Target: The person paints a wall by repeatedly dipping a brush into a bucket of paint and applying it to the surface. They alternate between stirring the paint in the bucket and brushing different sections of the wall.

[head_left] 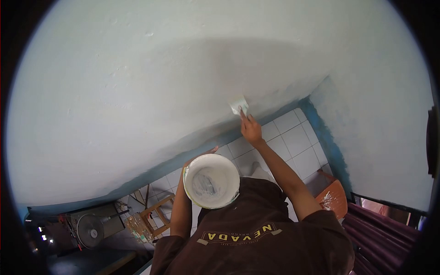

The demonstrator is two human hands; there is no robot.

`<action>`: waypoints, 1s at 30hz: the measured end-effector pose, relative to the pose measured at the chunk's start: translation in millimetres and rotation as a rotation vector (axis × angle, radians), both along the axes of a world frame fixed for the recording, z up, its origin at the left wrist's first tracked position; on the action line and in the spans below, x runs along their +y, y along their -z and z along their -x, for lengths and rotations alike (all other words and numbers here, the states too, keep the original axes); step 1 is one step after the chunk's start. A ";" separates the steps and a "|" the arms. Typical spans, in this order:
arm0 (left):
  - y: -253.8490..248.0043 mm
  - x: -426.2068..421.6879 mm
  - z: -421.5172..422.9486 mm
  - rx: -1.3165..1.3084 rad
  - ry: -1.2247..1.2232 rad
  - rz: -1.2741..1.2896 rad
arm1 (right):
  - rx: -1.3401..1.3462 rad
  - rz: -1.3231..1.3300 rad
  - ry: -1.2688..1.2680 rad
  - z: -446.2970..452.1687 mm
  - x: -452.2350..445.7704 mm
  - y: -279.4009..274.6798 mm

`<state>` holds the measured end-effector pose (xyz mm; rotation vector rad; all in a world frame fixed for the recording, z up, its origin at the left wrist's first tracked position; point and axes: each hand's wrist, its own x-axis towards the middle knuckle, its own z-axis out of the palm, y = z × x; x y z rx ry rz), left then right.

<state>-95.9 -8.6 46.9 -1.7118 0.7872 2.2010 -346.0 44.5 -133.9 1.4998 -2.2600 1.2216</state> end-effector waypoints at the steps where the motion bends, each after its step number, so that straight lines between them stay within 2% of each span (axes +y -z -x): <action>1: -3.4 1.6 4.9 -0.013 0.009 0.002 | -0.059 -0.231 -0.029 7.9 8.6 41.3; 2: -14.6 7.3 10.7 0.045 -0.003 0.063 | -0.127 -0.461 -0.058 14.4 16.0 74.3; 4: -27.0 15.4 16.0 0.084 -0.004 0.114 | -0.214 -0.568 -0.006 23.7 28.1 118.4; 6: -31.6 17.2 18.3 0.042 -0.094 0.105 | -0.288 -0.680 0.048 25.2 29.1 122.4; 8: 0.8 11.2 -3.2 0.128 -0.138 -0.006 | -0.214 -0.269 0.031 34.8 28.0 86.0; 10: 14.7 9.9 -7.0 0.208 -0.191 -0.122 | -0.186 0.016 0.047 46.7 21.4 21.3; 12: 3.8 22.1 6.6 -0.108 -0.148 0.161 | -0.148 0.218 0.068 55.9 4.7 -23.5; 13: -4.0 30.5 9.8 -0.116 -0.139 0.148 | -0.153 0.205 0.077 57.9 -3.5 -43.7; 15: -20.0 44.1 13.2 0.110 -0.082 0.516 | -0.155 0.203 0.087 60.8 -16.8 -67.1; 16: -21.7 45.0 15.2 0.109 -0.075 0.513 | -0.156 0.201 0.094 61.5 -18.7 -59.0; 18: -23.6 39.1 20.7 -0.061 -0.061 0.388 | -0.135 0.095 0.119 57.5 -29.3 -27.0; 21: -29.2 36.5 27.2 -0.179 -0.082 0.287 | -0.107 -0.044 0.133 46.9 -11.1 68.1; 22: -14.5 32.0 22.4 -0.179 -0.082 0.296 | -0.155 -0.289 0.103 49.1 -3.3 92.1; 23: 13.0 23.9 8.3 -0.155 -0.086 0.183 | -0.210 -0.534 0.078 49.4 3.8 107.8; 24: 11.4 17.8 11.7 -0.132 -0.089 0.067 | -0.220 -0.526 0.085 50.9 9.3 109.0; 25: 9.1 20.1 11.7 -0.140 -0.081 0.071 | -0.245 -0.587 0.050 50.3 17.5 110.3; 27: -3.8 34.6 14.2 -0.148 -0.070 0.314 | -0.271 -0.656 0.025 42.3 32.3 98.4; 28: 12.2 31.8 6.0 -0.140 -0.068 0.307 | -0.277 -0.436 0.080 38.6 34.8 80.8; 29: 41.3 24.1 -9.2 -0.088 -0.080 0.166 | -0.277 -0.215 0.129 36.9 35.2 58.5; 30: 56.5 21.6 -15.8 -0.036 -0.093 0.026 | -0.266 -0.219 0.128 39.9 33.5 25.9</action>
